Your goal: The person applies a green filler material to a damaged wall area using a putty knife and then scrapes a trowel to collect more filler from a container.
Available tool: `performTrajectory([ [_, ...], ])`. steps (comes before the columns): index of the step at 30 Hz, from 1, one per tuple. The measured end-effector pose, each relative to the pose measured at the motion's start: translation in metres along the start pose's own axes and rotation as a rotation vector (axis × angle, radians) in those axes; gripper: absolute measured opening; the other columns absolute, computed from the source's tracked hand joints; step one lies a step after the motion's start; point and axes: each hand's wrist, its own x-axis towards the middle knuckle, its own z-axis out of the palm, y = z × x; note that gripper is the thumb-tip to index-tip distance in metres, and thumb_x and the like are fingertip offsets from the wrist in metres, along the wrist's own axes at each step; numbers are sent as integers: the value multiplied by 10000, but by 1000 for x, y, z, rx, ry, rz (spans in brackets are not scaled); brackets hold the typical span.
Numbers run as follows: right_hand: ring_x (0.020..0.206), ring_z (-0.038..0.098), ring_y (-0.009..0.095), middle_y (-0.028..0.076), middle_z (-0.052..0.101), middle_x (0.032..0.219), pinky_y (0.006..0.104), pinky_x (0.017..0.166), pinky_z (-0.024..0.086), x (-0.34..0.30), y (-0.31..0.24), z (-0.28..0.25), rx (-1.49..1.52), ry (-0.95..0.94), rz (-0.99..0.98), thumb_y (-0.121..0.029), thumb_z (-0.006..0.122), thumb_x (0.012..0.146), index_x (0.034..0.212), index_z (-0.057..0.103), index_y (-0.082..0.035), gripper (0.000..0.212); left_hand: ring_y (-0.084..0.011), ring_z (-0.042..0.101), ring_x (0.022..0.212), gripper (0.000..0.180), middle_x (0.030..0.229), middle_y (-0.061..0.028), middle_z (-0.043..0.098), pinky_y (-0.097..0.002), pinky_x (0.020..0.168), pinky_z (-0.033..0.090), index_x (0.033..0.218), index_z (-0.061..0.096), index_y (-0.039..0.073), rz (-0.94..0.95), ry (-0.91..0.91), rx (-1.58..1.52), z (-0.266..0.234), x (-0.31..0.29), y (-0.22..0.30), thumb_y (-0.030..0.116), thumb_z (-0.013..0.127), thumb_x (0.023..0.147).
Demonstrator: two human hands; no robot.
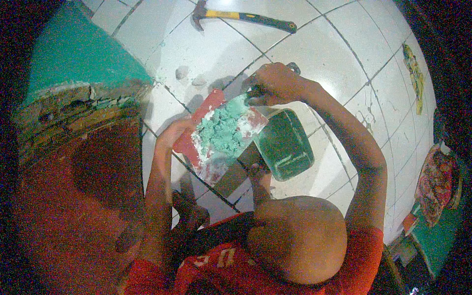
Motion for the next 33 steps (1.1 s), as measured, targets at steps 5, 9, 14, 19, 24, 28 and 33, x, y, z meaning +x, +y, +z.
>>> performTrajectory([
  [5, 664, 604, 293, 133, 624, 731, 388, 607, 466, 24, -2, 13, 84, 14, -146, -239, 701, 659, 943, 641, -82, 331, -107, 509, 775, 196, 824, -9, 556, -234, 745, 412, 876, 589, 34, 9, -12, 313, -22, 22, -11, 196, 507, 802],
  [9, 663, 602, 311, 127, 623, 721, 400, 584, 455, 35, 0, 5, 33, -146, -95, -248, 695, 643, 894, 646, -85, 303, -106, 490, 804, 226, 838, -14, 555, -216, 759, 380, 885, 594, 32, -60, -121, 358, 1, 23, 4, 224, 501, 814],
  [14, 728, 595, 304, 108, 607, 731, 407, 605, 461, 54, -28, -5, -97, -137, -164, -232, 706, 622, 929, 641, -112, 336, -123, 520, 858, 297, 945, -38, 572, -236, 792, 409, 966, 599, 20, 92, -114, 322, -61, 56, -53, 260, 520, 810],
  [19, 840, 594, 246, 76, 578, 966, 359, 628, 500, 9, -49, -5, -366, -190, -57, -160, 602, 703, 1070, 604, -196, 369, -139, 534, 873, 386, 983, -50, 573, -251, 805, 424, 1053, 580, 18, 21, 0, 115, -37, 46, -38, 331, 543, 831],
  [24, 957, 549, 267, 108, 426, 1201, 338, 678, 519, -24, -82, 18, -263, -32, 37, -51, 601, 652, 1237, 492, -211, 616, -168, 560, 947, 424, 1032, -84, 584, -282, 808, 461, 1125, 541, 25, 143, 189, -155, -1, 14, -10, 350, 544, 854],
  [28, 866, 558, 295, 133, 440, 1101, 382, 609, 525, -32, -78, 56, -156, 207, 50, -134, 527, 762, 1231, 479, -199, 476, -184, 569, 967, 413, 1096, -90, 569, -309, 820, 472, 1192, 486, 25, 305, 146, -444, -7, 18, -15, 293, 512, 879],
  [33, 811, 592, 282, 140, 449, 1157, 380, 618, 522, -38, -80, 56, 101, 342, 46, -84, 537, 772, 1190, 522, -252, 451, -190, 559, 985, 411, 1142, -90, 544, -330, 855, 453, 1230, 451, 32, 307, 150, -455, -25, 19, -41, 259, 494, 890],
])
